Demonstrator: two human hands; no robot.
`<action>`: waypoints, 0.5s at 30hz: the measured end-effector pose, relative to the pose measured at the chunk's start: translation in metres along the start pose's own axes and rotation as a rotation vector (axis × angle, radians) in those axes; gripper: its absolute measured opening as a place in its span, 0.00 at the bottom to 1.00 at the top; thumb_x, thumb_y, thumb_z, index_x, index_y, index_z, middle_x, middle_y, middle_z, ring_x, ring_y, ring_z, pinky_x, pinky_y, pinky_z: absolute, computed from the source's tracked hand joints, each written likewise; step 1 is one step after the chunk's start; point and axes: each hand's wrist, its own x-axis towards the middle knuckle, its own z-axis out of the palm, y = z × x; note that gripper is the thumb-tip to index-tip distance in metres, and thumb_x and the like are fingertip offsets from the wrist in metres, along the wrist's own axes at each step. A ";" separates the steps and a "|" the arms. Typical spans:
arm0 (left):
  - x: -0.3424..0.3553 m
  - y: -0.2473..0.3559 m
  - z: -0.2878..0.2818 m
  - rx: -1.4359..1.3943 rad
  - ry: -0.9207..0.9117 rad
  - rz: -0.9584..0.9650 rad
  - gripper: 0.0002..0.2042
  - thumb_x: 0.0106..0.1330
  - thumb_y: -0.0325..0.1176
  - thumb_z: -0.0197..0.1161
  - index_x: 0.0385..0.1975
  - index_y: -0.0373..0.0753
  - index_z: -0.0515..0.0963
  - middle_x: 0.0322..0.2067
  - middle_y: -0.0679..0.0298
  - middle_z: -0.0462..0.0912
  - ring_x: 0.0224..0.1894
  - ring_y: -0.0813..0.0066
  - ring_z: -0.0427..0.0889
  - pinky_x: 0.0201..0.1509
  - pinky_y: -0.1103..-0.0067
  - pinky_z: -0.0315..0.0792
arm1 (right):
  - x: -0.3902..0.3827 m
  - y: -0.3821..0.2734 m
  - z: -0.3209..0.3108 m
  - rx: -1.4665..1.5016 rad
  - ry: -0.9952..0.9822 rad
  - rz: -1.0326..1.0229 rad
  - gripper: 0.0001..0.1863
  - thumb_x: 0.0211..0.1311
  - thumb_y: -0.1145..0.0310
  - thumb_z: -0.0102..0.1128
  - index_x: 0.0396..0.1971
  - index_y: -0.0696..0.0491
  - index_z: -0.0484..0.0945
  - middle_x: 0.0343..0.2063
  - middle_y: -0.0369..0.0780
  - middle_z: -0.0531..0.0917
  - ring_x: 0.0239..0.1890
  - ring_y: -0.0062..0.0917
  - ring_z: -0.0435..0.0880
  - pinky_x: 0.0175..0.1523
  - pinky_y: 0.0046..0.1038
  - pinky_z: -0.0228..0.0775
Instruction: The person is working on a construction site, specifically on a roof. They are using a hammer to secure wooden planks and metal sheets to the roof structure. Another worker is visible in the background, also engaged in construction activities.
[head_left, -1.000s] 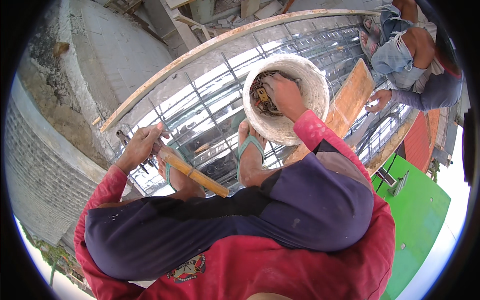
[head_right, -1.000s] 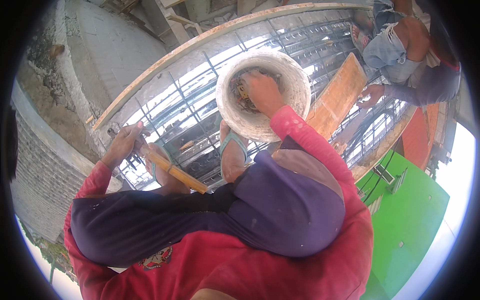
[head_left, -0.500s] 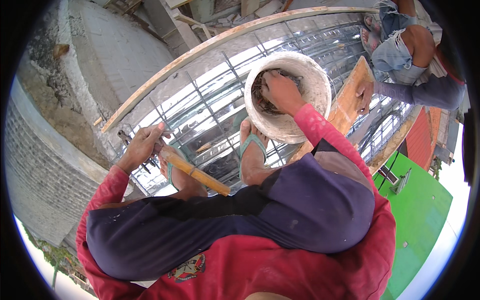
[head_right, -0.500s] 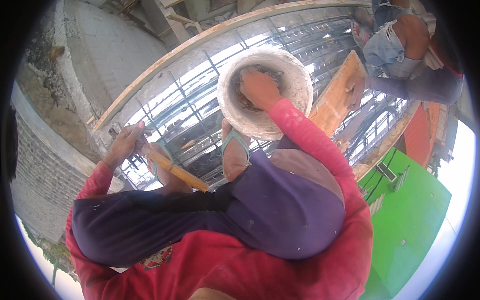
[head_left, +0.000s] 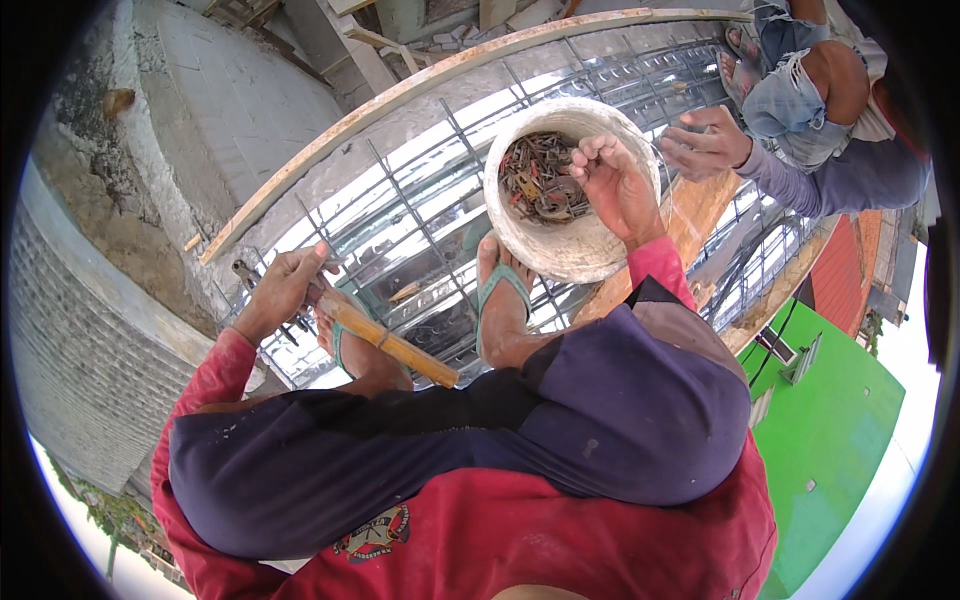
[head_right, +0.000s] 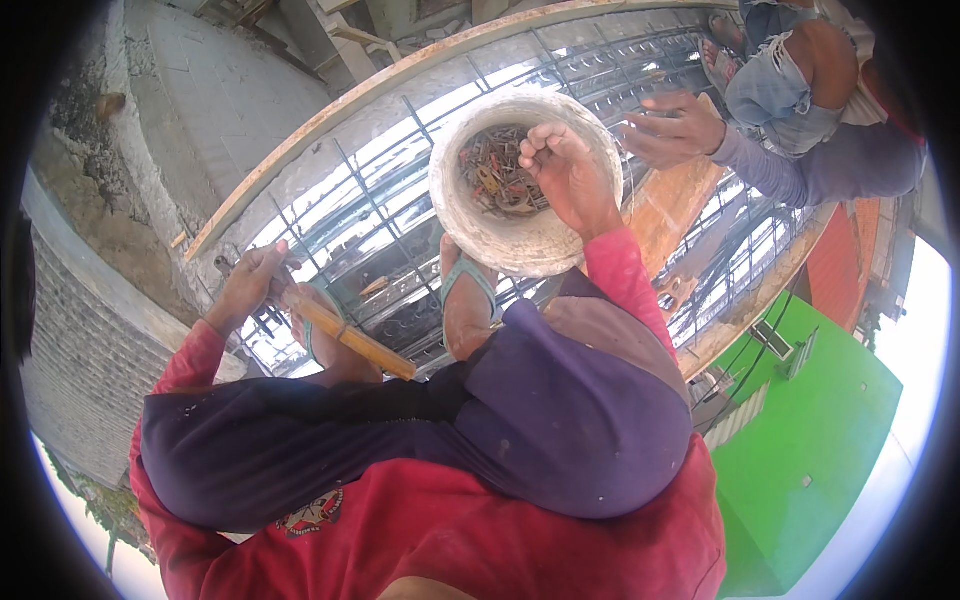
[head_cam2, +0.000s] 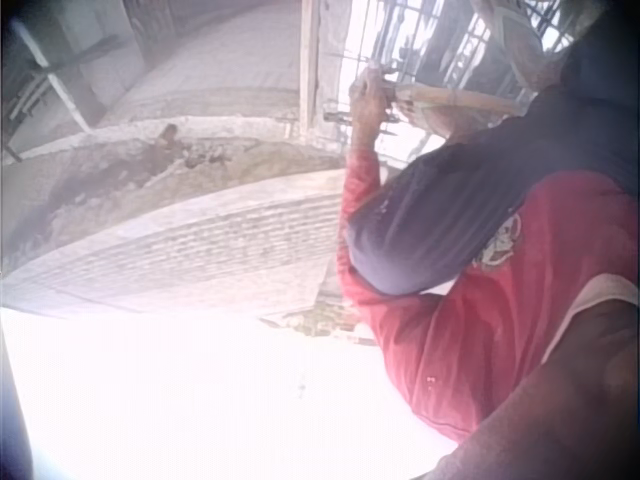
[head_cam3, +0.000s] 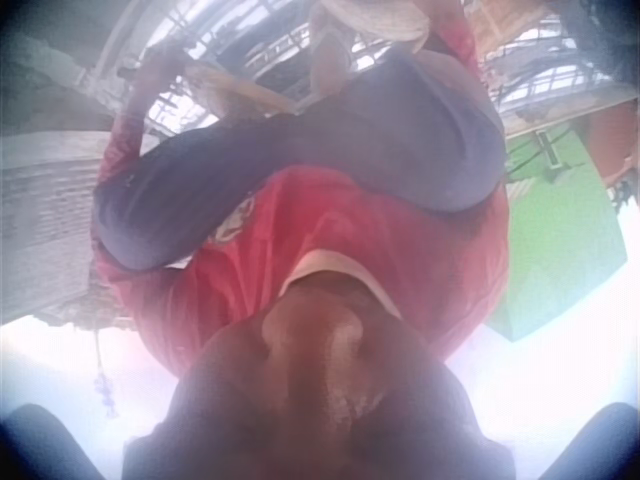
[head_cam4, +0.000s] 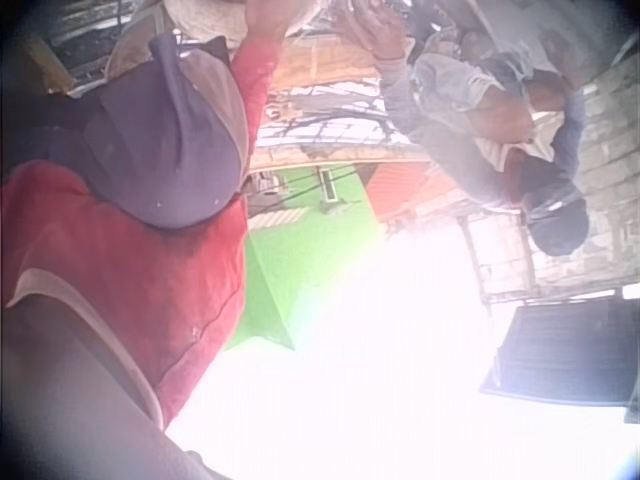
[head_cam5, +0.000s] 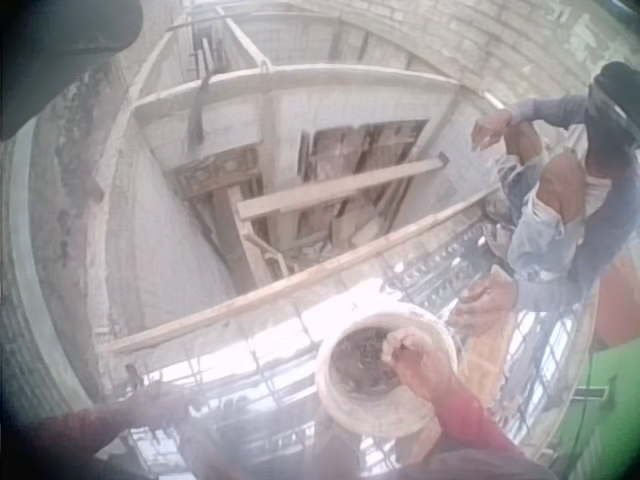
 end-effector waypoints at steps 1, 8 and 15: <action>-0.001 0.003 0.001 0.001 0.007 -0.001 0.31 0.76 0.60 0.46 0.37 0.35 0.83 0.19 0.72 0.74 0.18 0.88 0.72 0.21 0.86 0.66 | 0.003 0.000 0.004 0.059 0.030 0.021 0.07 0.74 0.65 0.53 0.40 0.53 0.74 0.39 0.36 0.76 0.40 0.20 0.74 0.44 0.23 0.68; -0.007 0.006 0.000 0.040 0.042 0.007 0.31 0.75 0.61 0.46 0.38 0.35 0.84 0.20 0.71 0.77 0.19 0.88 0.73 0.21 0.86 0.67 | 0.018 0.023 0.006 -0.729 0.076 0.162 0.14 0.71 0.60 0.56 0.35 0.56 0.80 0.30 0.36 0.79 0.34 0.24 0.78 0.41 0.28 0.72; -0.004 0.005 0.002 0.043 0.018 -0.004 0.32 0.75 0.61 0.46 0.38 0.35 0.84 0.20 0.71 0.76 0.20 0.87 0.72 0.22 0.86 0.66 | 0.042 0.065 -0.006 -2.041 -0.071 -0.126 0.09 0.62 0.68 0.56 0.35 0.56 0.82 0.32 0.50 0.85 0.38 0.46 0.86 0.45 0.45 0.76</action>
